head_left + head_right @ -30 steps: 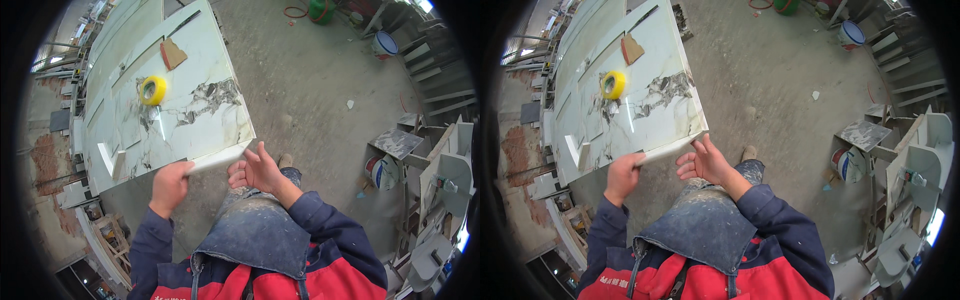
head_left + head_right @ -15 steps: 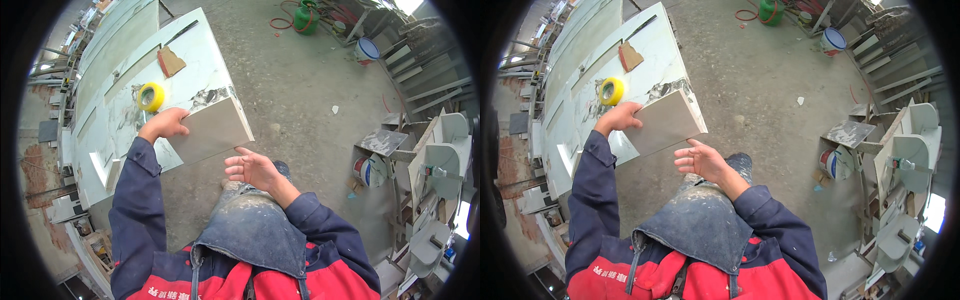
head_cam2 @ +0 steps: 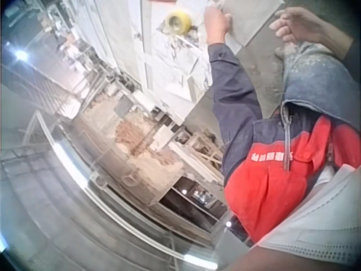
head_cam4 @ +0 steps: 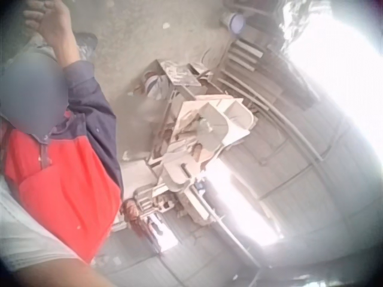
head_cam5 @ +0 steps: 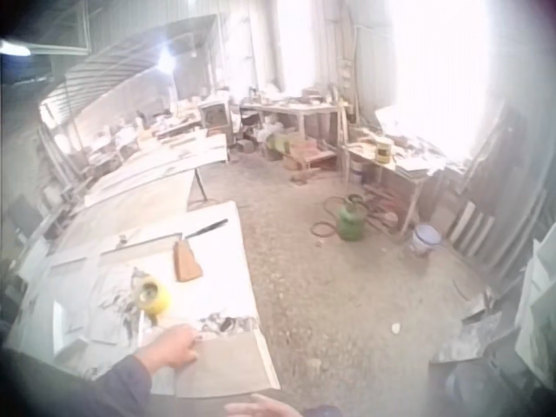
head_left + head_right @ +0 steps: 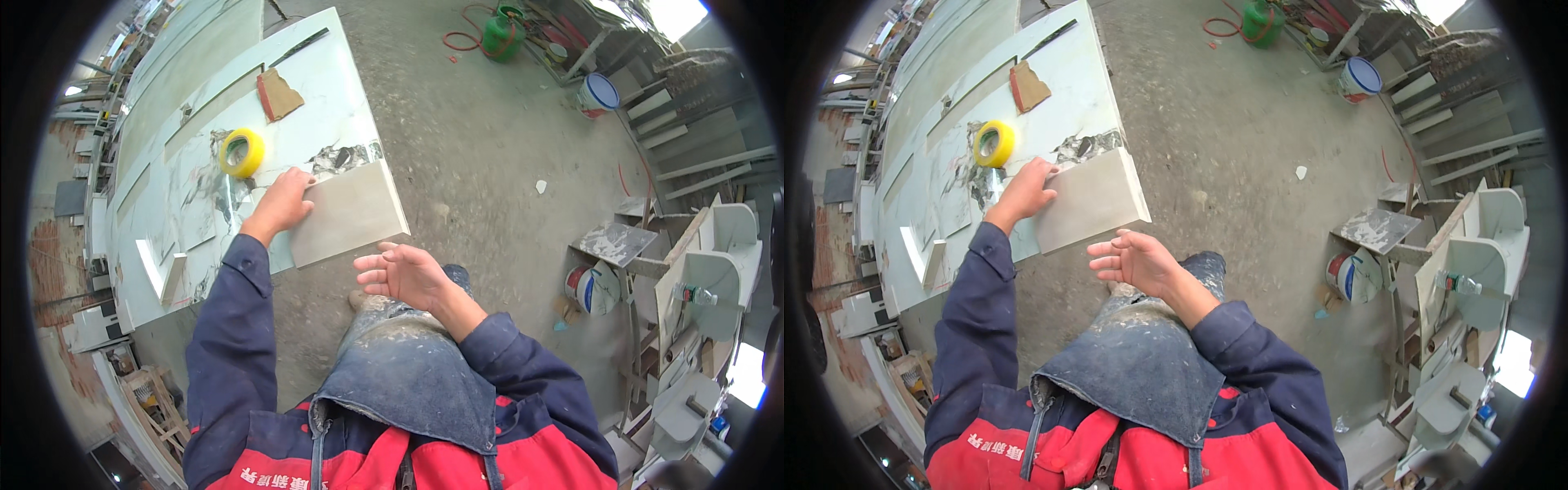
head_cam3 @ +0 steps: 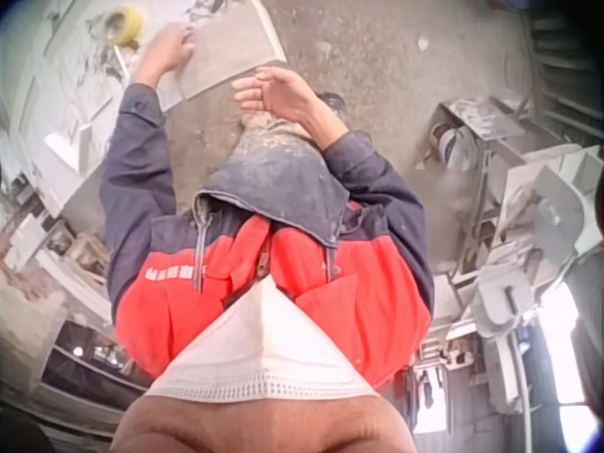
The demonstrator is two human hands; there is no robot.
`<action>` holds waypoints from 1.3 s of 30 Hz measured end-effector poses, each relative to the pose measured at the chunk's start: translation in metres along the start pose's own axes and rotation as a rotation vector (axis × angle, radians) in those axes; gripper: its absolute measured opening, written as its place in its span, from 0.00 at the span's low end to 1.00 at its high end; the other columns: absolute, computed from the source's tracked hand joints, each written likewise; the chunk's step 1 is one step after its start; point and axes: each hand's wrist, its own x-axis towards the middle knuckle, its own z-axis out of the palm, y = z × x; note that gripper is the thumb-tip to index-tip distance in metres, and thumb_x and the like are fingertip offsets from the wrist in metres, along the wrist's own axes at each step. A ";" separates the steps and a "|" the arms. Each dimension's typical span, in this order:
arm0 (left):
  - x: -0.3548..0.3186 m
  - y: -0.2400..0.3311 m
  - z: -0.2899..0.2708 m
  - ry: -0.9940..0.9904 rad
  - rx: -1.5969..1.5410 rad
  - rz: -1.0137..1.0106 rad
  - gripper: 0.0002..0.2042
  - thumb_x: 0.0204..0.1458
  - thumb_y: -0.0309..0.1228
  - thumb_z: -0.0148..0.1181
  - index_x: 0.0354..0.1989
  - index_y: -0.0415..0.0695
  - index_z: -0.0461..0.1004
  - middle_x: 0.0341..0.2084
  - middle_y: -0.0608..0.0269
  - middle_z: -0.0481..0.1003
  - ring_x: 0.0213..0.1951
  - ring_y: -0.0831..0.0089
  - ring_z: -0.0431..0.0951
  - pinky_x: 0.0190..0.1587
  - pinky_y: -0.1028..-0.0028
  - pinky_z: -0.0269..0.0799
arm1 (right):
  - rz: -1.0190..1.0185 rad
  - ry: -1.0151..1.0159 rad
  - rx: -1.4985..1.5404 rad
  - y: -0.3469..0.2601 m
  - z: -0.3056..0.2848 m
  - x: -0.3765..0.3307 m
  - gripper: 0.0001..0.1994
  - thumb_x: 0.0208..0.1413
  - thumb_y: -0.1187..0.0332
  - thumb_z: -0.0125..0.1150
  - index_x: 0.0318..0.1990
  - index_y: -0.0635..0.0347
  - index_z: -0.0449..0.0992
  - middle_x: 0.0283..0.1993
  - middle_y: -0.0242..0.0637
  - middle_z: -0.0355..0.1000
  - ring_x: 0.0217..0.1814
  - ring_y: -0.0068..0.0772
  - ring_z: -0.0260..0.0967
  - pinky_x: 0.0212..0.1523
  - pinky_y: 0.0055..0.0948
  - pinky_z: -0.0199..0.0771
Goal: The person marks and cuts marble-patterned tiles using a utility knife and tape, then grinds the edges with an angle grinder. The person handles the tiles one at a time, aligns them, and uses tools to score and smooth the edges.
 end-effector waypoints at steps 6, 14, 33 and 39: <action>-0.052 0.035 0.040 0.211 0.048 0.234 0.40 0.46 0.37 0.76 0.69 0.45 0.66 0.66 0.45 0.67 0.67 0.44 0.67 0.68 0.51 0.64 | 0.088 0.154 -0.103 -0.006 -0.016 -0.007 0.17 0.69 0.64 0.52 0.62 0.54 0.70 0.54 0.51 0.79 0.53 0.46 0.80 0.56 0.43 0.79; -0.093 0.068 0.063 0.096 0.277 0.006 0.45 0.46 0.38 0.77 0.75 0.54 0.60 0.75 0.56 0.56 0.74 0.48 0.56 0.64 0.43 0.64 | 0.133 0.353 -0.279 -0.026 -0.010 -0.010 0.17 0.70 0.63 0.52 0.59 0.63 0.71 0.47 0.45 0.81 0.47 0.40 0.81 0.50 0.38 0.81; -0.120 0.062 0.084 0.247 0.051 0.005 0.42 0.47 0.39 0.76 0.72 0.49 0.65 0.74 0.55 0.61 0.74 0.52 0.59 0.64 0.41 0.67 | 0.266 0.298 -0.425 0.008 0.008 0.011 0.23 0.66 0.66 0.51 0.68 0.59 0.66 0.47 0.49 0.81 0.46 0.50 0.81 0.50 0.46 0.83; -0.228 -0.009 0.098 0.417 -0.458 0.011 0.35 0.50 0.37 0.72 0.68 0.41 0.69 0.65 0.50 0.72 0.65 0.50 0.71 0.62 0.54 0.72 | 0.267 0.264 -0.568 0.087 0.064 0.055 0.25 0.66 0.66 0.52 0.69 0.62 0.65 0.48 0.50 0.80 0.49 0.50 0.80 0.54 0.45 0.81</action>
